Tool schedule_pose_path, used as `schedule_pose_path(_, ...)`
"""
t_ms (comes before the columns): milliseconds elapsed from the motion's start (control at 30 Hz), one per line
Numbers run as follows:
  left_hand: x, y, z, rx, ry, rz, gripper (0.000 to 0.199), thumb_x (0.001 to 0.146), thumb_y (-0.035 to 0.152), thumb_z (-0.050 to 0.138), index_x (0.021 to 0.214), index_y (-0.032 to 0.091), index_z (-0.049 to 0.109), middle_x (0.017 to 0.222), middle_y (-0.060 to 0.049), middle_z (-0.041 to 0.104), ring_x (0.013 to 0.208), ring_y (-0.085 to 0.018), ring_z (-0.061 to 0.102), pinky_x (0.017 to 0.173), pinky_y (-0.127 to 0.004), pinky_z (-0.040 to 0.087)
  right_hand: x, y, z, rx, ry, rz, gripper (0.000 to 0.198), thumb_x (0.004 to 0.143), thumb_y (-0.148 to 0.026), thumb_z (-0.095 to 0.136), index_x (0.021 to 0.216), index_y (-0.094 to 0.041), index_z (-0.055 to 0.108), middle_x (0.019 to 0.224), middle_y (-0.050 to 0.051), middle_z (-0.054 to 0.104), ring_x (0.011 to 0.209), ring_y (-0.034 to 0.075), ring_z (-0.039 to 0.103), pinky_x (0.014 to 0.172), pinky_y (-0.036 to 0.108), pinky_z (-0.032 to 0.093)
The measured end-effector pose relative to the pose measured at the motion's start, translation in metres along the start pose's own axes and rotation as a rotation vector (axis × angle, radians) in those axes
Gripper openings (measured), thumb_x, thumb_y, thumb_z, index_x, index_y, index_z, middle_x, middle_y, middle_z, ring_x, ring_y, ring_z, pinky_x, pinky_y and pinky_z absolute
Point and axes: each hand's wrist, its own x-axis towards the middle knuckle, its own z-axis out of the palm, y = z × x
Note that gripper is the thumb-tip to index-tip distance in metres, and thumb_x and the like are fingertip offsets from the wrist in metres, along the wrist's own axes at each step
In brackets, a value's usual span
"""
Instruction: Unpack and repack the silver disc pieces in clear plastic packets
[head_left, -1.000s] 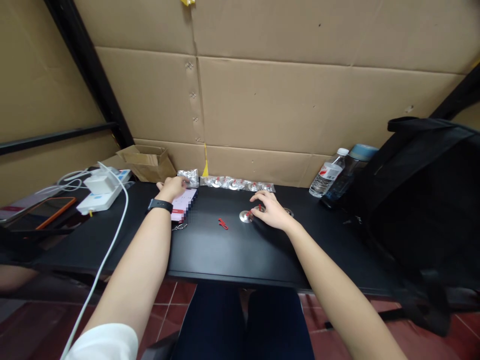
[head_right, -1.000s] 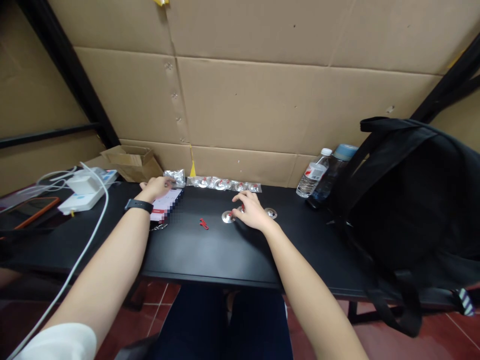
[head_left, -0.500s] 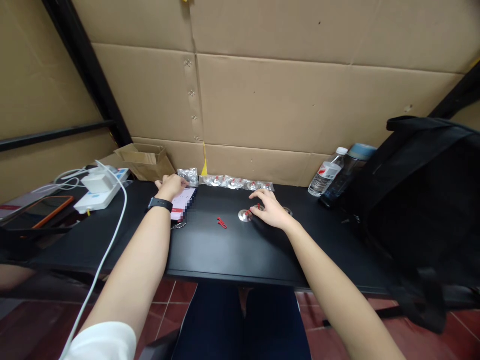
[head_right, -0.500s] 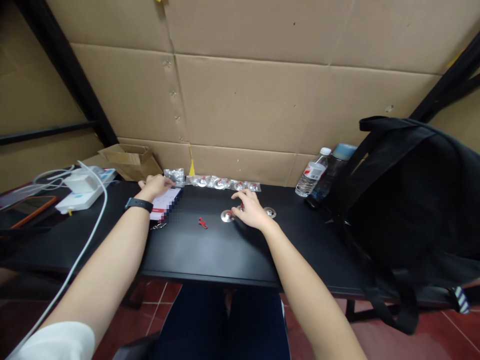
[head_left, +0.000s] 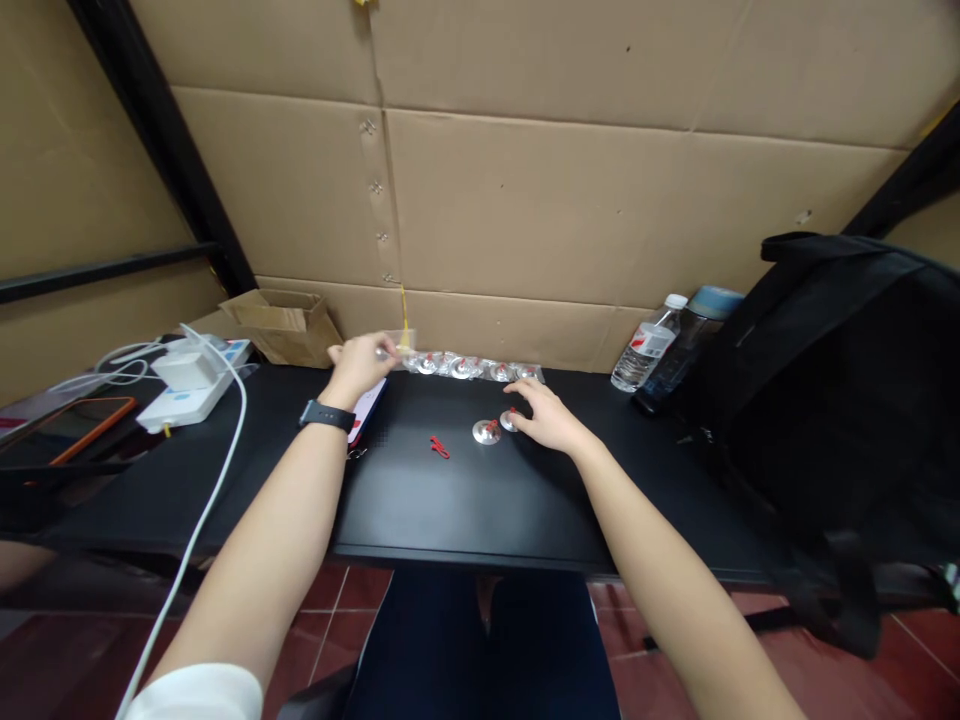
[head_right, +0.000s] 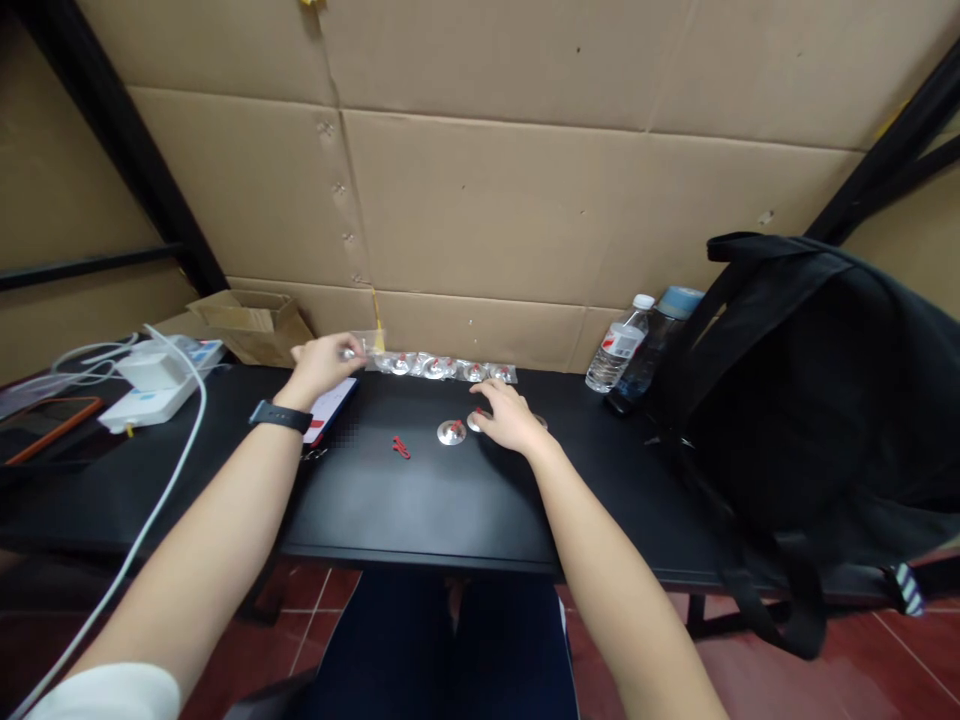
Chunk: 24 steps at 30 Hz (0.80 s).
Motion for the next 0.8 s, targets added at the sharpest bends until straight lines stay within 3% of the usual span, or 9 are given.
schedule_pose_path(100, -0.018, 0.051, 0.016, -0.064, -0.122, 0.253, 0.011, 0.088, 0.031, 0.066, 0.094, 0.023, 0.066, 0.099, -0.003, 0.075, 0.103, -0.028, 0.063, 0.097, -0.042, 0.031, 0.0, 0.009, 0.002, 0.011, -0.052, -0.036, 0.043, 0.088, -0.019, 0.064, 0.13, -0.023, 0.065, 0.126, 0.01, 0.065, 0.102, 0.021, 0.065, 0.094, 0.036, 0.05)
schedule_pose_path(167, -0.035, 0.082, 0.034, -0.082, -0.147, 0.437, 0.008, 0.089, 0.025, 0.063, 0.096, 0.023, 0.065, 0.102, -0.004, 0.075, 0.105, -0.027, 0.063, 0.098, -0.043, 0.029, 0.001, 0.013, 0.003, -0.01, -0.088, -0.046, 0.034, 0.088, -0.018, 0.064, 0.121, -0.023, 0.072, 0.112, 0.007, 0.071, 0.093, 0.019, 0.066, 0.089, 0.032, 0.05)
schedule_pose_path(300, -0.065, 0.117, 0.064, -0.128, -0.221, 0.633, 0.021, 0.098, 0.032, 0.057, 0.117, 0.025, 0.061, 0.106, -0.006, 0.075, 0.11, -0.027, 0.061, 0.098, -0.044, 0.029, 0.002, 0.014, 0.001, -0.088, -0.137, -0.025, 0.02, 0.087, -0.017, 0.065, 0.099, -0.026, 0.079, 0.095, 0.003, 0.075, 0.085, 0.019, 0.068, 0.081, 0.029, 0.049)
schedule_pose_path(400, -0.076, 0.124, 0.068, -0.162, -0.254, 0.687, 0.03, 0.104, 0.043, 0.046, 0.126, 0.027, 0.059, 0.123, -0.009, 0.07, 0.119, -0.027, 0.057, 0.096, -0.043, 0.031, 0.0, 0.01, -0.006, -0.146, -0.129, 0.056, 0.017, 0.087, -0.019, 0.067, 0.094, -0.028, 0.08, 0.093, 0.002, 0.076, 0.086, 0.021, 0.07, 0.077, 0.029, 0.049)
schedule_pose_path(500, -0.078, 0.125, 0.06, -0.134, -0.228, 0.781, 0.029, 0.101, 0.043, 0.051, 0.123, 0.028, 0.063, 0.127, -0.009, 0.067, 0.124, -0.028, 0.052, 0.095, -0.042, 0.031, -0.002, 0.006, -0.012, -0.212, -0.101, 0.156, 0.015, 0.087, -0.022, 0.07, 0.093, -0.032, 0.08, 0.096, 0.003, 0.077, 0.087, 0.023, 0.07, 0.075, 0.03, 0.049)
schedule_pose_path(600, -0.077, 0.125, 0.049, -0.064, -0.248, 0.858, 0.017, 0.097, 0.033, 0.056, 0.098, 0.026, 0.071, 0.102, -0.006, 0.072, 0.108, -0.026, 0.057, 0.092, -0.043, 0.03, -0.004, 0.003, -0.017, -0.272, -0.103, 0.199, 0.01, 0.086, -0.024, 0.072, 0.089, -0.031, 0.08, 0.094, 0.005, 0.077, 0.088, 0.025, 0.071, 0.075, 0.032, 0.049)
schedule_pose_path(667, -0.076, 0.125, 0.045, -0.031, -0.273, 0.872, 0.021, 0.096, 0.027, 0.055, 0.083, 0.024, 0.071, 0.087, -0.005, 0.071, 0.097, -0.024, 0.058, 0.09, -0.044, 0.029, -0.005, 0.002, -0.018, -0.287, -0.116, 0.219, 0.006, 0.086, -0.026, 0.074, 0.086, -0.029, 0.078, 0.092, 0.006, 0.076, 0.087, 0.026, 0.071, 0.075, 0.033, 0.05)
schedule_pose_path(800, -0.074, 0.121, 0.046, -0.025, -0.274, 0.854, 0.029, 0.096, 0.024, 0.052, 0.074, 0.024, 0.072, 0.074, -0.005, 0.068, 0.088, -0.023, 0.058, 0.092, -0.046, 0.027, -0.006, 0.003, -0.021, -0.275, -0.137, 0.261, 0.002, 0.082, -0.026, 0.077, 0.083, -0.027, 0.078, 0.091, 0.007, 0.074, 0.084, 0.025, 0.07, 0.073, 0.032, 0.05)
